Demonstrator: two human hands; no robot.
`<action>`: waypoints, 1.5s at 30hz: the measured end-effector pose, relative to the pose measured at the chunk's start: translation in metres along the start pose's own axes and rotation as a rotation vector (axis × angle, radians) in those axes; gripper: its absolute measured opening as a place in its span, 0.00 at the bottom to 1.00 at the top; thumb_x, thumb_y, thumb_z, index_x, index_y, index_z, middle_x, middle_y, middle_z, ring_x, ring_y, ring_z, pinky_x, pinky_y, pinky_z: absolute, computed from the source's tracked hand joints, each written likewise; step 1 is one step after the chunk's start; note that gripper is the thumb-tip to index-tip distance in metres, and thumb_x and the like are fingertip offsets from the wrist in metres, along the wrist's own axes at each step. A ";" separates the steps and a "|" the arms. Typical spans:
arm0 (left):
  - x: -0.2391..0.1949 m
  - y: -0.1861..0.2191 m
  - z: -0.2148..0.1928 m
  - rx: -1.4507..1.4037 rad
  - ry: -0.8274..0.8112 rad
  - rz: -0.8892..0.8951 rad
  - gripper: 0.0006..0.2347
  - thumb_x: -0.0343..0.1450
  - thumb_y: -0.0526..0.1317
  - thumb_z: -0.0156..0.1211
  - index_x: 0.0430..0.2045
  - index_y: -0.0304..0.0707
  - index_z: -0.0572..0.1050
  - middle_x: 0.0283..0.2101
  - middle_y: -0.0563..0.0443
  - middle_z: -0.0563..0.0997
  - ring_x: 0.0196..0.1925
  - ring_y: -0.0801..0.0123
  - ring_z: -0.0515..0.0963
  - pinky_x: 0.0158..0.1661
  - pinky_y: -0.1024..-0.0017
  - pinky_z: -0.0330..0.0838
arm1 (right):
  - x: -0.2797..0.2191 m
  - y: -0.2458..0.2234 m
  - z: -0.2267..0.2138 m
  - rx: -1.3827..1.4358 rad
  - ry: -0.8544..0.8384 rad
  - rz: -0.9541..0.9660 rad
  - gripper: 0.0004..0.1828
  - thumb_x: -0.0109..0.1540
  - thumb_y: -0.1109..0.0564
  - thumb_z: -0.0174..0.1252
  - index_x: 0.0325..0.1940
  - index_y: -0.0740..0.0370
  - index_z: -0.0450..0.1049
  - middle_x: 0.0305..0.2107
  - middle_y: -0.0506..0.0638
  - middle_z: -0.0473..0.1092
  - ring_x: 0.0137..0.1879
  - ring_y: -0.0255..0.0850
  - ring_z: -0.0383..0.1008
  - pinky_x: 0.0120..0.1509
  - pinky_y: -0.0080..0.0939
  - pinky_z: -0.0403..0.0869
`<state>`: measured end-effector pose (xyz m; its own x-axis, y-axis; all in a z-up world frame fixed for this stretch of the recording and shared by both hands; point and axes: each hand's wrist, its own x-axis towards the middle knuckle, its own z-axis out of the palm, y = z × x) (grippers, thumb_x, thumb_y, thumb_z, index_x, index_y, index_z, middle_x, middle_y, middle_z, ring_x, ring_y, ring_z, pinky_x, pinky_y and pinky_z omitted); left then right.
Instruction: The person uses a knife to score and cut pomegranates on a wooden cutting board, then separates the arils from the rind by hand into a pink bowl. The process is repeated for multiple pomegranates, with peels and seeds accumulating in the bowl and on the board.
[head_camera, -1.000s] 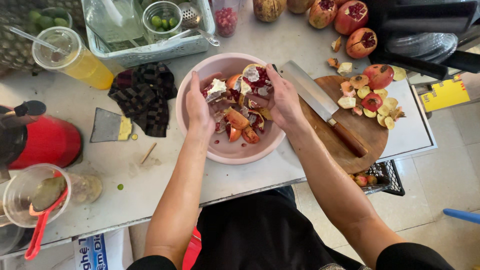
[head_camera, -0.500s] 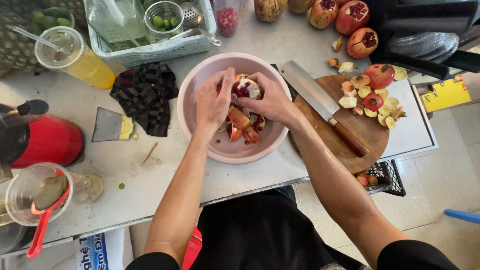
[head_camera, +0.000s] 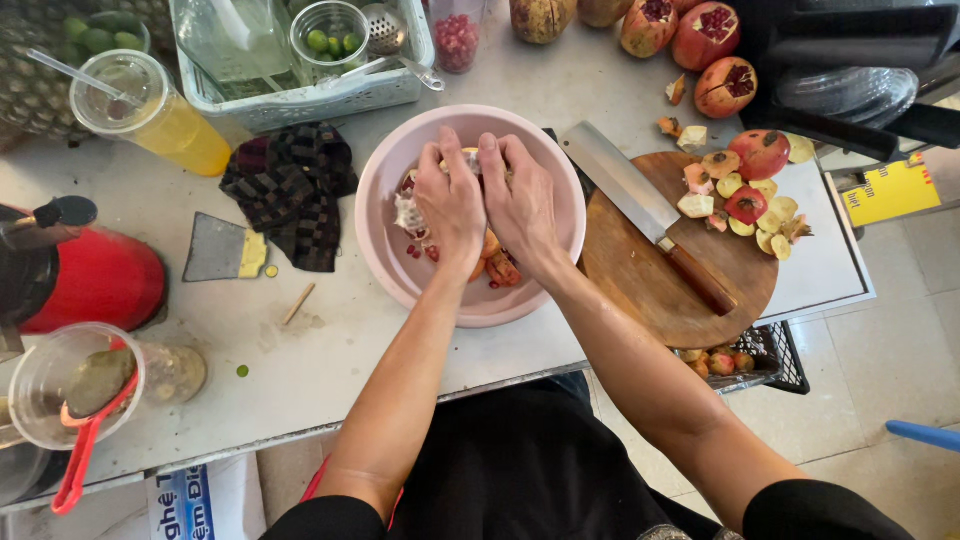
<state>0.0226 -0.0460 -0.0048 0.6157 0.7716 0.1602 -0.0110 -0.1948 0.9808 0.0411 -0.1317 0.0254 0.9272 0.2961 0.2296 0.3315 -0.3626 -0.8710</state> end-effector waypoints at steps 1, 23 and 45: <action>0.000 0.000 0.001 -0.015 0.007 -0.022 0.21 0.79 0.50 0.45 0.24 0.29 0.73 0.25 0.38 0.78 0.29 0.55 0.77 0.35 0.58 0.67 | 0.001 -0.001 0.001 -0.026 0.038 -0.012 0.23 0.73 0.45 0.47 0.39 0.67 0.73 0.25 0.58 0.71 0.32 0.49 0.72 0.40 0.47 0.69; 0.066 -0.039 -0.040 0.159 -0.992 -0.262 0.22 0.76 0.52 0.52 0.38 0.24 0.80 0.35 0.40 0.84 0.35 0.64 0.81 0.39 0.64 0.74 | 0.040 0.049 -0.050 0.112 -0.617 0.192 0.21 0.70 0.47 0.54 0.32 0.65 0.78 0.23 0.46 0.71 0.28 0.30 0.67 0.32 0.37 0.67; 0.045 0.013 0.019 0.775 -0.392 0.420 0.17 0.67 0.49 0.66 0.43 0.36 0.81 0.43 0.38 0.83 0.47 0.46 0.80 0.47 0.49 0.71 | 0.066 0.066 -0.101 -0.087 0.031 0.117 0.16 0.67 0.49 0.57 0.52 0.61 0.79 0.35 0.51 0.80 0.34 0.35 0.82 0.40 0.40 0.79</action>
<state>0.0653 -0.0254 0.0133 0.9008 0.3183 0.2953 0.1463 -0.8629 0.4836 0.1423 -0.2252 0.0266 0.9649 0.2202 0.1433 0.2334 -0.4686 -0.8520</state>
